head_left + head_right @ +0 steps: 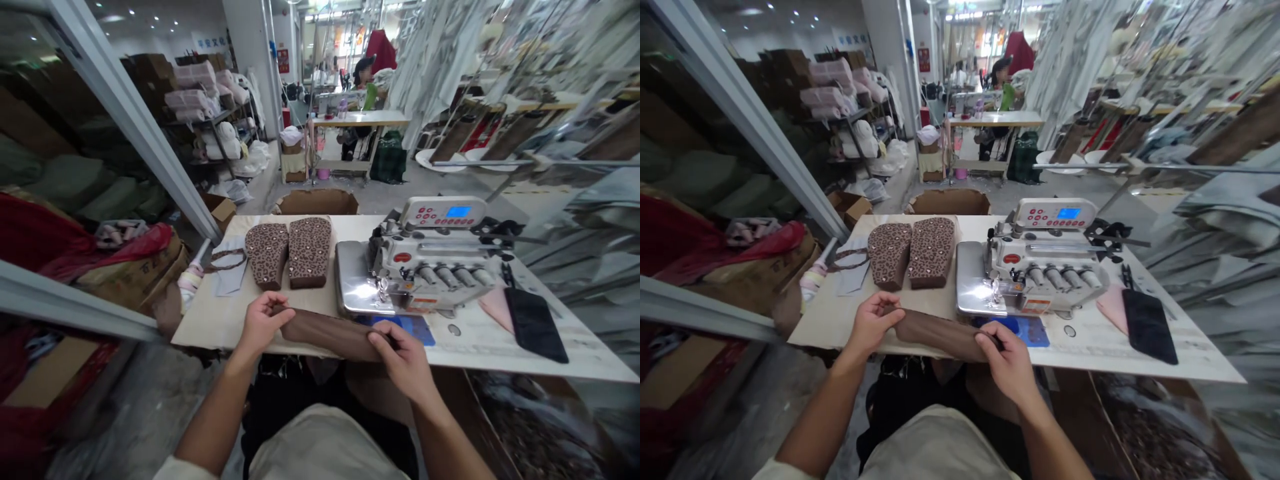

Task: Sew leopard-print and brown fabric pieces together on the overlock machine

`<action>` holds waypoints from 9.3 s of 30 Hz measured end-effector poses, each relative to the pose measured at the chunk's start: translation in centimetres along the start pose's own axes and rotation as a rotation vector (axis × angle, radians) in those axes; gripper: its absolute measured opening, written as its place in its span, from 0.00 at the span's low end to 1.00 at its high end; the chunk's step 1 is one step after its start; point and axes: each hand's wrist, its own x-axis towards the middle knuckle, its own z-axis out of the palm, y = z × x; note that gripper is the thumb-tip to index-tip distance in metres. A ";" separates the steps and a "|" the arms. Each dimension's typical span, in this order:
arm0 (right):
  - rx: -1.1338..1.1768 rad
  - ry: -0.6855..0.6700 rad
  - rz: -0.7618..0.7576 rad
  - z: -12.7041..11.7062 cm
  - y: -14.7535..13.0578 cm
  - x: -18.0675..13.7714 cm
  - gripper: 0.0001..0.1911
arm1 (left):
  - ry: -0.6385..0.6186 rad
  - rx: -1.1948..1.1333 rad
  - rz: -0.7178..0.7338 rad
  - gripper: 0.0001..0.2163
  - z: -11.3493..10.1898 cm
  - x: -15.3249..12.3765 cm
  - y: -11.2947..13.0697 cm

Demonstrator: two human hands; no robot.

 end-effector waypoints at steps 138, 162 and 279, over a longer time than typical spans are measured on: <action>0.913 0.122 0.504 -3.0 9.8 -11.6 0.28 | -0.923 0.436 0.415 0.26 17.3 -8.0 -2.9; 0.047 0.357 1.057 -3.7 18.6 -19.1 0.25 | -0.859 0.787 -0.233 0.19 12.0 -8.8 -16.8; -0.576 -0.159 -0.051 11.8 2.4 3.4 0.15 | -0.021 0.866 0.388 0.12 -12.1 -1.7 -6.8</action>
